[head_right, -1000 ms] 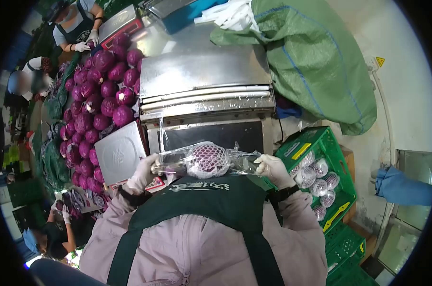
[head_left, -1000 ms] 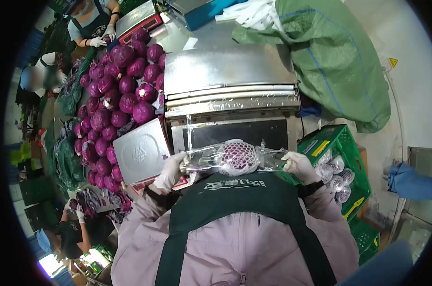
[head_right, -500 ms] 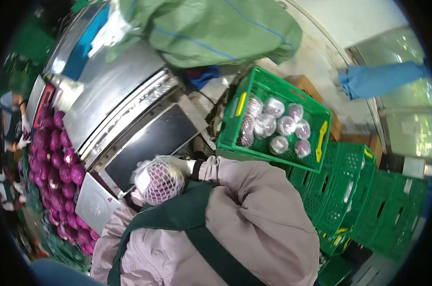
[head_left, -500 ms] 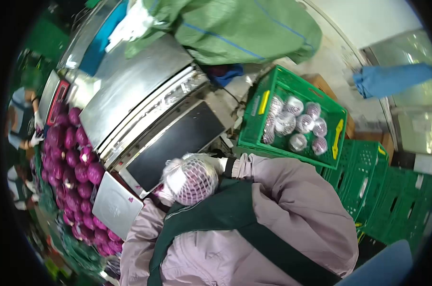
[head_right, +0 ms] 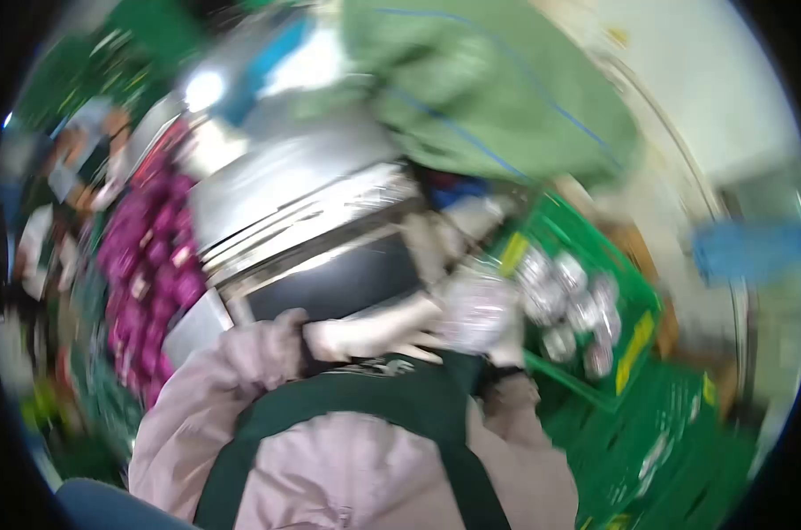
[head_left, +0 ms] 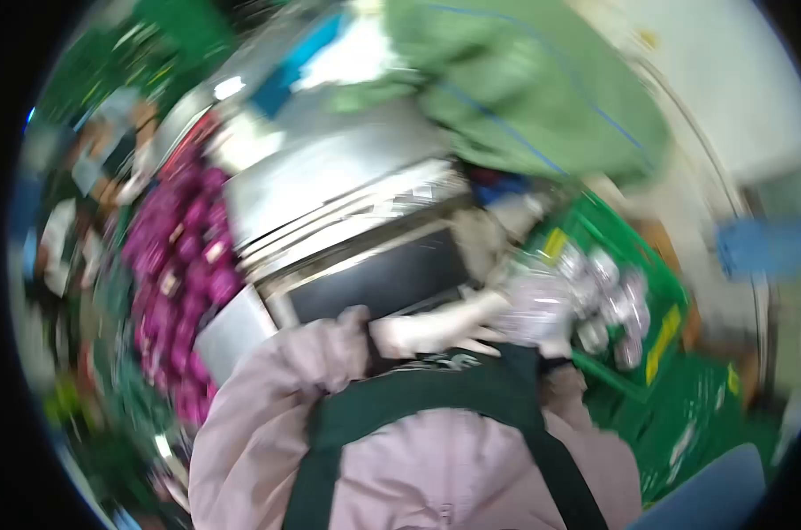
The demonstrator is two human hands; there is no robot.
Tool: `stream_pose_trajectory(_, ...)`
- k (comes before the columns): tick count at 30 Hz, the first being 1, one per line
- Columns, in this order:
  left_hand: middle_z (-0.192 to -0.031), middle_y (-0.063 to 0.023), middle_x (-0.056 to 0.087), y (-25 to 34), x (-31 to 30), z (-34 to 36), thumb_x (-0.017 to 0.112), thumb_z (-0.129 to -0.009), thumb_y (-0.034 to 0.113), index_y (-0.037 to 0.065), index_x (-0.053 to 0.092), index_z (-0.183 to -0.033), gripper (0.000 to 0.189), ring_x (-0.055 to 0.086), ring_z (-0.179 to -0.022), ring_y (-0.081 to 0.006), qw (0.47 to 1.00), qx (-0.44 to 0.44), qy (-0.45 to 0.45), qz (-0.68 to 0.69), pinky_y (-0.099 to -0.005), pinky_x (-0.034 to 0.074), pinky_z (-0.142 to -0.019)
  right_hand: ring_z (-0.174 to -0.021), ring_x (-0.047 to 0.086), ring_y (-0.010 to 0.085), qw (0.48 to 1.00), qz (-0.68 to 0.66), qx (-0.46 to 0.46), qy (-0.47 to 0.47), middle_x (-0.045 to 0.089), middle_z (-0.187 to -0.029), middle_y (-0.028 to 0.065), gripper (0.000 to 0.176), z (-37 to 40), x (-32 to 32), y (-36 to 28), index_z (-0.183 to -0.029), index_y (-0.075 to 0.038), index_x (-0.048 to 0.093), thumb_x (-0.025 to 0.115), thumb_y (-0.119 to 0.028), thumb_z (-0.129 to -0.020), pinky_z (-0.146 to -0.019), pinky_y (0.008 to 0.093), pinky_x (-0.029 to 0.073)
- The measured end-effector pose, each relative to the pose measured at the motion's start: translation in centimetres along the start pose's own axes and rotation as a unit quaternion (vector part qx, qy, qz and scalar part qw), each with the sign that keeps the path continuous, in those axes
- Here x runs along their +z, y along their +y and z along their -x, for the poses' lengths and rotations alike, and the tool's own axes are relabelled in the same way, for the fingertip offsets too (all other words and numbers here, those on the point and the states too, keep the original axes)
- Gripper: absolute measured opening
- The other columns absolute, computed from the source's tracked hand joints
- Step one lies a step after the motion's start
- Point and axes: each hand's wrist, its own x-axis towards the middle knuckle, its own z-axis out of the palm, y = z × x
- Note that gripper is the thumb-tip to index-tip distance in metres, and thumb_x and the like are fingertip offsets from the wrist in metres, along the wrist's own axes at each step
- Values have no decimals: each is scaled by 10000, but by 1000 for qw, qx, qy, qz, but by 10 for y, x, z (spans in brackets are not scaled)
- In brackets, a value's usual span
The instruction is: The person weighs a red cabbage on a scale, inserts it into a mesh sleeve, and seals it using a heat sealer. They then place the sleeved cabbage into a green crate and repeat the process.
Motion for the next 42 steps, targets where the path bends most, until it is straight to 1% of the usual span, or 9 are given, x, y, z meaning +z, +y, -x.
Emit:
stream_pose_trajectory(7, -1242, -155, 615, -29, -51, 45, 574, -939, 351, 67, 471, -1379, 534, 599, -1120, -266, 890, 181, 240, -341, -348, 462, -979, -1013, 618, 208, 907, -249, 268, 209, 633, -1176, 103, 370, -58, -57, 114, -1268, -18, 554, 459, -228, -978, -831, 341, 519)
stream_pose_trajectory(13, -1281, -119, 594, -125, -110, 184, 549, -961, 323, 56, 492, -1358, 482, 572, -1171, -223, 790, 190, 541, -218, -330, 432, -1015, -1087, 604, 234, 930, -279, 104, 216, 615, -1212, 120, 361, -141, -99, 175, -1267, -33, 560, 435, -212, -980, -890, 365, 511)
stream_pose_trajectory(14, -1270, -118, 602, -136, -109, 219, 538, -973, 307, 33, 491, -1355, 473, 569, -1167, -206, 751, 155, 597, -235, -323, 428, -1016, -1226, 528, 237, 949, -46, 110, 293, 527, -1362, 132, 447, -143, -63, 109, -1377, -32, 482, 423, -220, -976, -995, 355, 443)
stream_pose_trajectory(16, -1230, -129, 619, -160, -108, 285, 573, -965, 319, -6, 522, -1320, 483, 565, -1149, -185, 702, 106, 692, -132, -312, 433, -1001, -1358, 389, 238, 873, -369, 145, 284, 422, -1475, 122, 536, -192, -35, 4, -1412, -15, 411, 374, -354, -999, -1147, 351, 234)
stream_pose_trajectory(21, -1130, -72, 643, -206, -151, 408, 616, -944, 265, -2, 548, -1286, 440, 584, -1040, -139, 509, 289, 811, -8, -294, 473, -919, -972, 511, 130, 994, -68, -85, 19, 553, -1125, 61, 358, -298, 44, -121, -1282, 47, 480, 377, -192, -1036, -893, 277, 418)
stream_pose_trajectory(26, -1046, -17, 646, -201, -275, 413, 603, -943, 222, 65, 599, -1220, 318, 604, -913, -119, 588, 293, 742, 138, -275, 491, -822, -891, 605, 113, 978, -29, -39, -203, 651, -1047, 80, 321, -302, 245, -290, -1151, -21, 662, 440, -208, -1013, -794, 251, 481)
stream_pose_trajectory(28, -1007, -11, 664, -191, -348, 396, 655, -909, 252, 67, 624, -1192, 340, 613, -865, -120, 664, 254, 701, 62, -277, 493, -786, -983, 635, 146, 934, 120, -191, -277, 684, -1094, 70, 284, -324, 295, -311, -1169, -3, 658, 518, -157, -976, -869, 251, 475)
stream_pose_trajectory(35, -1097, -64, 660, -188, -434, 365, 874, -683, 270, 51, 589, -1233, 658, 636, -1000, -195, 606, 33, 786, 121, -369, 530, -880, -1113, 603, 323, 789, 498, -226, -280, 646, -1181, 174, 378, -522, 396, -219, -1251, -100, 609, 539, -180, -888, -957, 389, 468)
stream_pose_trajectory(42, -1224, -118, 570, -174, -364, 393, 853, -718, 296, 10, 450, -1331, 788, 563, -1121, -217, 626, 241, 719, 182, -366, 470, -975, -1168, 570, 313, 686, 652, -265, -183, 638, -1159, 194, 486, -661, 360, -78, -1363, -110, 489, 470, -97, -877, -946, 400, 457)
